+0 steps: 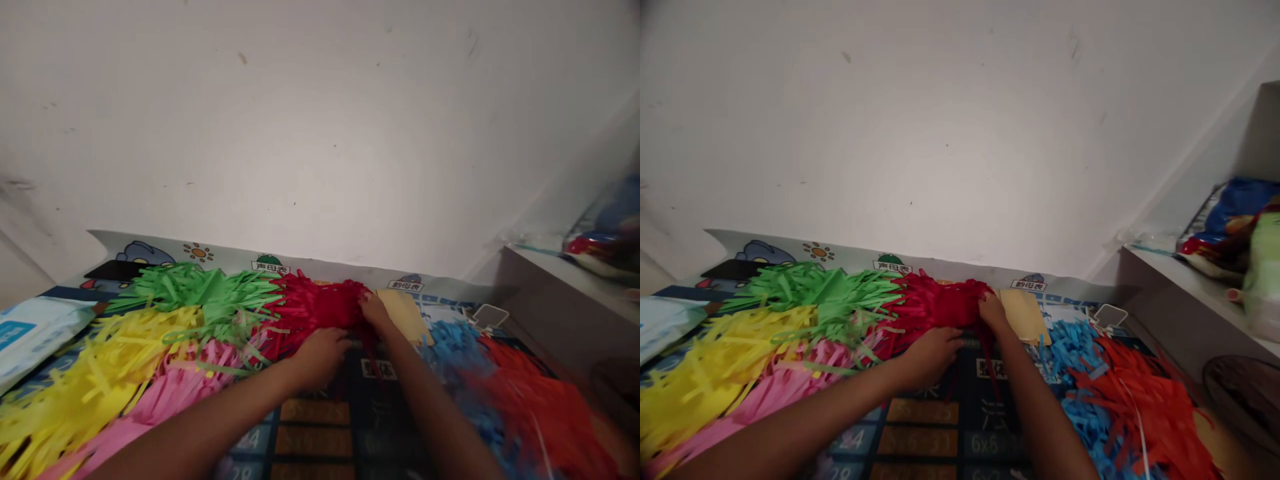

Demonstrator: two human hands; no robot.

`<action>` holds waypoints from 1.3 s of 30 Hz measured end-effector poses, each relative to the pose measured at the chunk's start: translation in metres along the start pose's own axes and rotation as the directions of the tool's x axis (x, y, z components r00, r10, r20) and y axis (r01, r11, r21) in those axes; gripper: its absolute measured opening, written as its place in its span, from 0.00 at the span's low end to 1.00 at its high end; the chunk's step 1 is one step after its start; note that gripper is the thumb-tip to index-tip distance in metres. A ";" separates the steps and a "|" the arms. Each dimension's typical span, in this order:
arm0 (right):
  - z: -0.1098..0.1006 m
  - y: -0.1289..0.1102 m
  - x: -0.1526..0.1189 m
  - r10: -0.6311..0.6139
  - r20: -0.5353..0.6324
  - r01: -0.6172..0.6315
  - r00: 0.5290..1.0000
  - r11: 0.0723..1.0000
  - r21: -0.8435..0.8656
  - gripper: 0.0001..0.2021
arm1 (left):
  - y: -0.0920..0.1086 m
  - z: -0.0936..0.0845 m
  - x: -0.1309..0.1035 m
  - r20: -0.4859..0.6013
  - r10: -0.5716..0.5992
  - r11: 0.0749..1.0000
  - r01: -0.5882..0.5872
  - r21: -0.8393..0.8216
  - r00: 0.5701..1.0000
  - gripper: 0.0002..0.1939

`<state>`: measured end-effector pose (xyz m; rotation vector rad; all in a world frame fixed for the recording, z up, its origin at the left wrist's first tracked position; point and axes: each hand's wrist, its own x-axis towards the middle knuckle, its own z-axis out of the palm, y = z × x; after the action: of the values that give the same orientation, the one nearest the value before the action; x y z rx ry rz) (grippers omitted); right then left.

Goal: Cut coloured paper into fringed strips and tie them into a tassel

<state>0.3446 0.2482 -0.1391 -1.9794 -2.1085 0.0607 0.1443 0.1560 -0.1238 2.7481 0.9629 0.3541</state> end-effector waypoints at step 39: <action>-0.020 -0.010 -0.027 -0.529 0.136 0.531 0.838 0.847 0.023 0.10 | -0.083 -0.030 -0.020 -0.025 0.112 0.993 -0.110 0.052 0.993 0.23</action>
<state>0.3404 0.2178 -0.1223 -1.3559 -2.6778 0.0802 0.0718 0.2107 -0.1210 2.8570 0.8384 0.3919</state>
